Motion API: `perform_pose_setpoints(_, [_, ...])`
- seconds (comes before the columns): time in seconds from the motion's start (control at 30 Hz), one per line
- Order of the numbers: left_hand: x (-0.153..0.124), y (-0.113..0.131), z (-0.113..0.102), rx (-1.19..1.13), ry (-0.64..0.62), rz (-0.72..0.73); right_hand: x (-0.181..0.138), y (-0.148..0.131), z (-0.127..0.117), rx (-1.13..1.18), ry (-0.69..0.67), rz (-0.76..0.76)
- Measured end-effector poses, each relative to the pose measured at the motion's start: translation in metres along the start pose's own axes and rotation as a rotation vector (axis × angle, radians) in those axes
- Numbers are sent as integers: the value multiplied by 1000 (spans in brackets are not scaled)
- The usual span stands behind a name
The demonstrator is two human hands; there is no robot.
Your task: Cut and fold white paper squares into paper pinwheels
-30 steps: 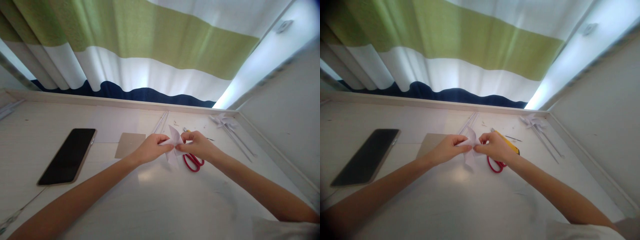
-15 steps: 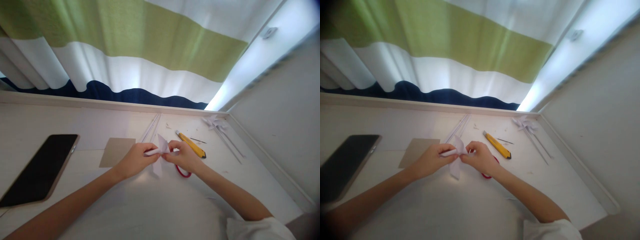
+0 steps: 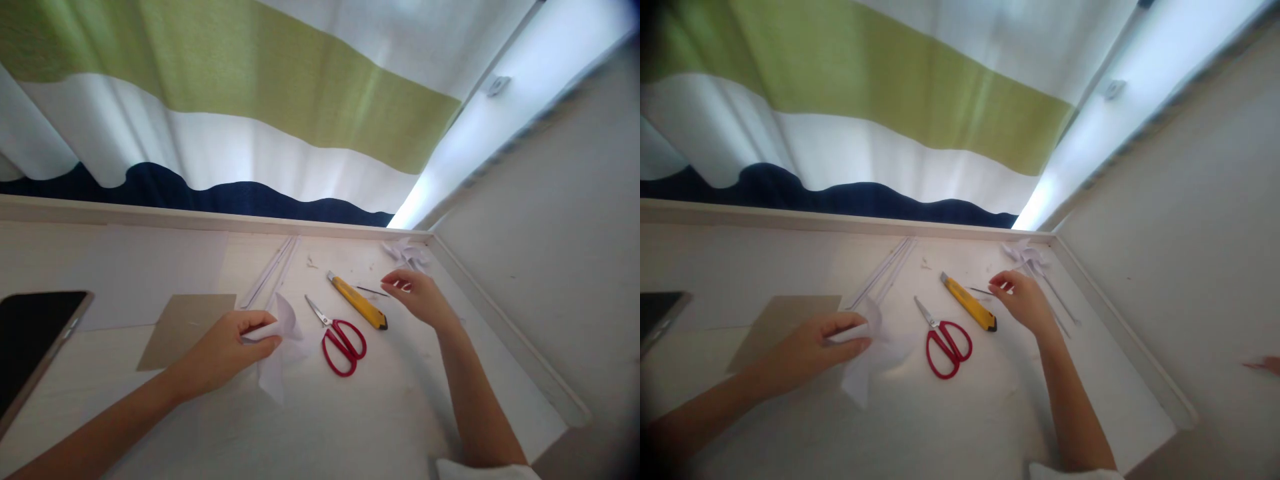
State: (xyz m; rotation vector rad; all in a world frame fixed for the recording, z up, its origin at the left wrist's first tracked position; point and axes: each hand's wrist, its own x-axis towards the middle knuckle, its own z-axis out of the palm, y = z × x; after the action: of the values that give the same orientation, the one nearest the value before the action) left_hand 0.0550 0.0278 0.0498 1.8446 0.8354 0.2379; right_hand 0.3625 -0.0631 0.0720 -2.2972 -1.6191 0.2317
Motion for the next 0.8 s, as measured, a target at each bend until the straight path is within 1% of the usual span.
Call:
perform_pose_setpoints(0.07, [2,-2,0,0,-2,-44,5,17,5,-107,-35,63])
perform_pose_setpoints(0.13, [4,-3,0,-20,-12,-101,7,24,12,-190,-101,97])
perform_pose_setpoints(0.3, [6,-4,-4,-90,-14,-174,12,24,28,-311,-264,125])
perform_pose_setpoints(0.47, [7,-7,-8,-62,61,-198,14,26,32,-384,-353,166])
perform_pose_setpoints(0.6, [9,-5,-10,-31,60,-171,14,26,32,-396,-358,165])
perform_pose_setpoints(0.8, [6,-4,-11,-53,79,-153,13,24,33,-338,-283,128])
